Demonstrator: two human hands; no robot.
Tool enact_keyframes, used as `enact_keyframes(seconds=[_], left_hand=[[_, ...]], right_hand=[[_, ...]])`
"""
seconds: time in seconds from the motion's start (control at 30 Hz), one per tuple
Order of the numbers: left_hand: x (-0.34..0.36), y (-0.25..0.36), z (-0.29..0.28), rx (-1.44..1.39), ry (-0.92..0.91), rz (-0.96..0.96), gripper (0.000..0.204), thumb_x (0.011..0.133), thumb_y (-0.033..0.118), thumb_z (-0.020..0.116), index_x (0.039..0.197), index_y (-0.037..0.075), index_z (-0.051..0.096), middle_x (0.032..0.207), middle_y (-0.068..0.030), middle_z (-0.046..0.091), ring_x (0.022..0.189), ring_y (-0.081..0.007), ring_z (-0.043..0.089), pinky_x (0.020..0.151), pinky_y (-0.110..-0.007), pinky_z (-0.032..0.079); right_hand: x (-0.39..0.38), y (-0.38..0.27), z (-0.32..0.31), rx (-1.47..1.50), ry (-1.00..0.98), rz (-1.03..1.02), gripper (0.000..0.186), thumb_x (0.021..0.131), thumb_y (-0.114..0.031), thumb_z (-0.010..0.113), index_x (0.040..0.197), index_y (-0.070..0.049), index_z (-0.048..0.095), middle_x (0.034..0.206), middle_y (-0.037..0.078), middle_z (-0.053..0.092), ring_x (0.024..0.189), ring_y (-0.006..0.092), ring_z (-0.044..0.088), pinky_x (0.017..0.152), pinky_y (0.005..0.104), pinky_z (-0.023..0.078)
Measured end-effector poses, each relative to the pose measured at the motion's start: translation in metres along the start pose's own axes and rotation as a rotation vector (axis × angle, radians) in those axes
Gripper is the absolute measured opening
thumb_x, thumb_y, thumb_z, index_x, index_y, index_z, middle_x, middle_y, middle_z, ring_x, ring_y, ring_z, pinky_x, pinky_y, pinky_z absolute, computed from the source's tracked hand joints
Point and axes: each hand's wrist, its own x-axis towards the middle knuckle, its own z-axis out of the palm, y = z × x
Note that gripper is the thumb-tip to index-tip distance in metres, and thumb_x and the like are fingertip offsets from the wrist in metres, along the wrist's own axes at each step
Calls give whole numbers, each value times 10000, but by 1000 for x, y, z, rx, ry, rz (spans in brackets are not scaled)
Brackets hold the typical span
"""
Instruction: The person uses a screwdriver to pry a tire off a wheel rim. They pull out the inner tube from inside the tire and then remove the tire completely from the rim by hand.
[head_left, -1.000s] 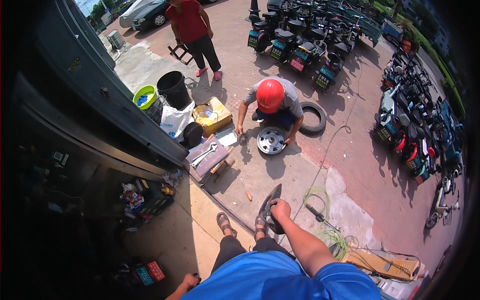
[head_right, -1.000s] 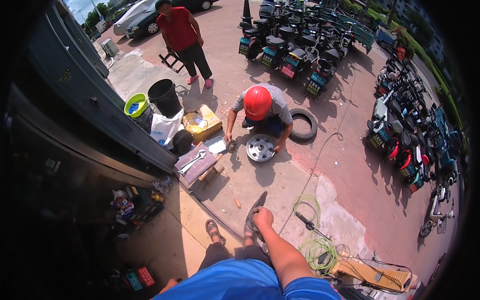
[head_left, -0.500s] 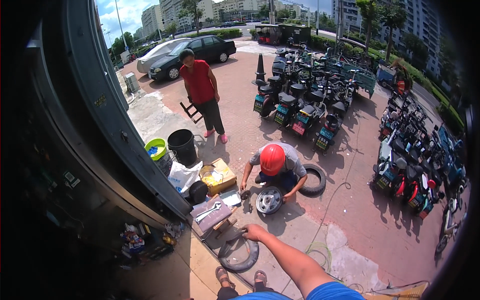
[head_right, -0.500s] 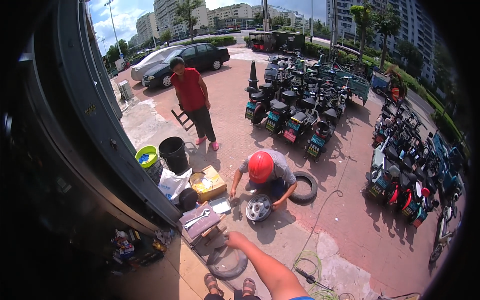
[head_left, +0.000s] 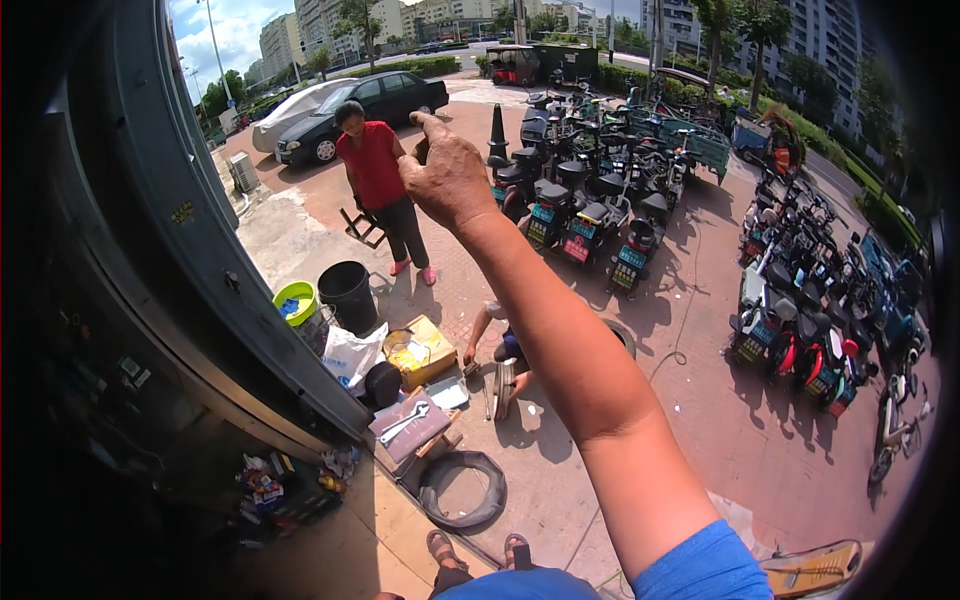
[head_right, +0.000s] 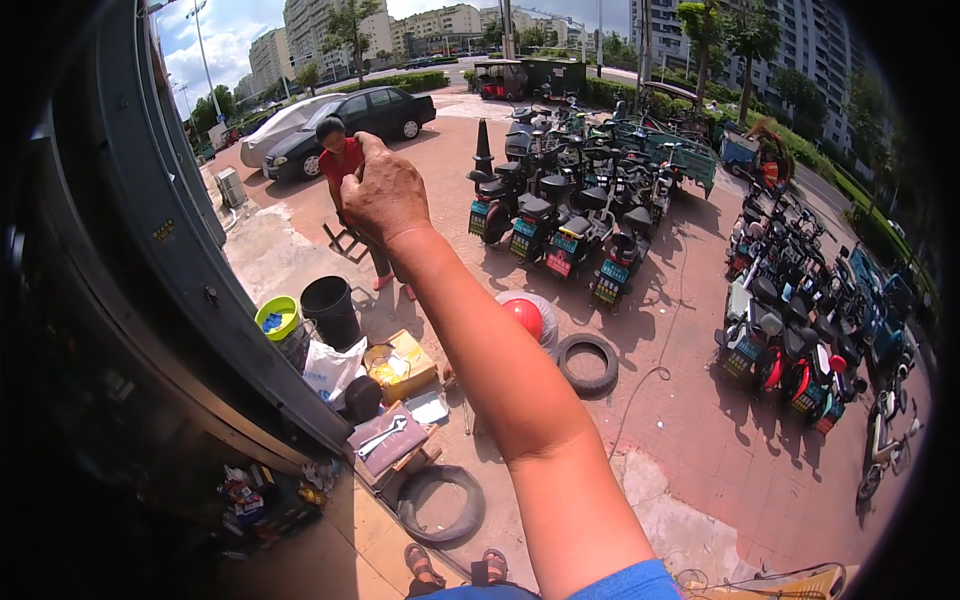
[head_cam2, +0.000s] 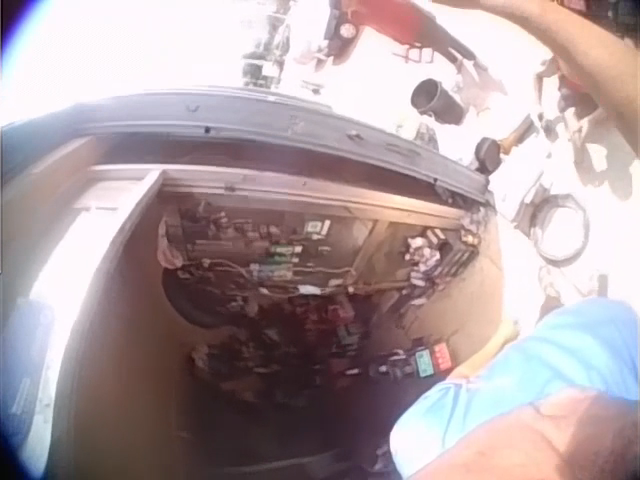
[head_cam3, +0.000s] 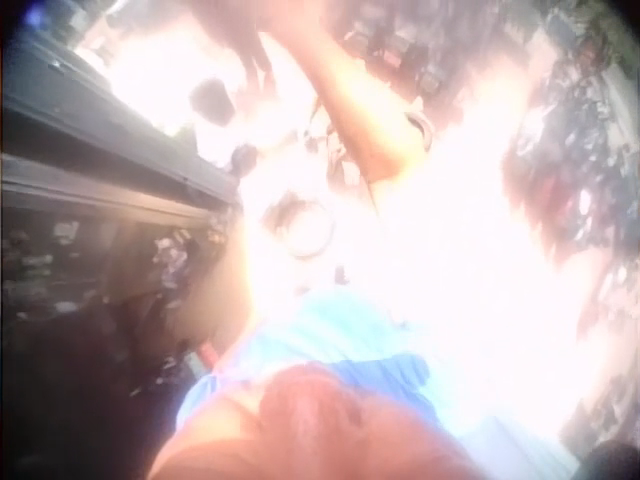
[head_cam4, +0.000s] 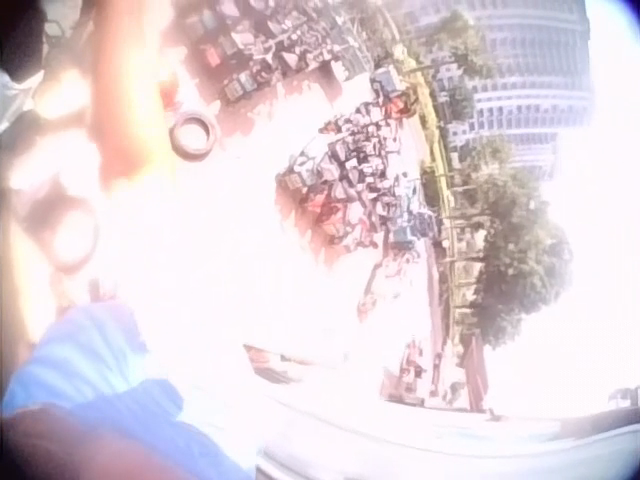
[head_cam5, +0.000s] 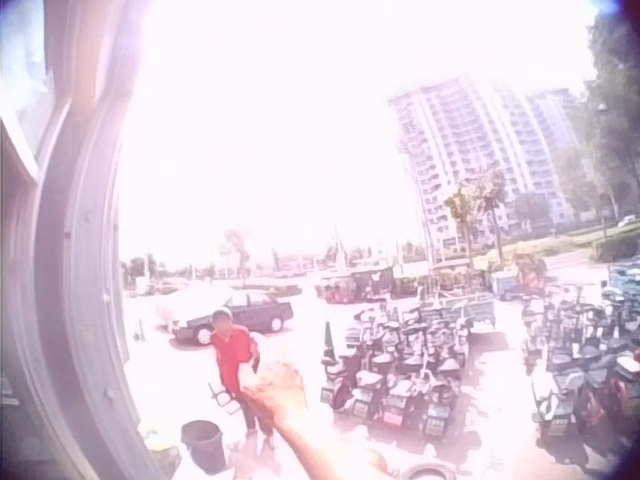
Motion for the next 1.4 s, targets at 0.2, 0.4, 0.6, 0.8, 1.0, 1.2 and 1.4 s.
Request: enact_keyframes(seconds=[0.2,0.4,0.6,0.8,1.0,1.2,1.4], left_hand=[[26,35,-8,-96,46,-55,463,893,221,644,1308,16,660,1205,-247,708,1127,-382,681,1000,-455,526],[39,60,14,-197,37,-89,465,902,253,658,1302,16,668,1185,-238,718,1112,-364,691,989,-436,531],[-16,20,38,-272,32,-267,470,912,285,672,1296,16,676,1164,-229,729,1097,-345,701,977,-417,535],[-14,28,62,-406,-23,-306,477,921,318,686,1291,16,684,1144,-220,739,1082,-327,710,966,-398,540],[-26,80,-6,-707,126,-268,448,981,362,646,1228,-6,712,1120,-204,745,1088,-294,707,966,-380,534],[-57,263,-114,-87,583,924,516,948,345,650,1364,43,604,1363,-228,615,1273,-419,578,1095,-492,425],[-64,205,-148,-222,868,1020,456,971,420,538,1168,52,722,1180,-177,695,1172,-380,623,1053,-492,435]], right_hand=[[-369,122,38,3,-580,327,497,878,-147,602,1373,-100,626,1176,201,718,1099,366,688,968,442,539],[-785,204,-187,-544,-1624,1010,361,899,-297,613,1191,-158,776,1201,158,734,1129,297,697,977,379,541],[-799,175,-256,-425,-1606,1451,478,893,-475,603,1164,-124,781,1134,142,753,1024,276,719,912,378,558],[-811,191,-208,-91,-1452,1653,646,887,-654,594,1137,-89,785,1067,125,773,919,256,740,846,377,575],[-698,66,-44,179,-1589,904,606,956,-612,586,1067,-52,786,1057,142,768,945,243,730,897,356,557],[-608,-54,62,1069,-925,1903,348,1074,-337,537,1259,-57,632,1170,31,709,997,169,690,904,349,569],[-623,-129,141,1368,-740,1863,420,1074,-365,527,1319,-27,577,1273,57,660,1131,182,645,1012,356,527]])
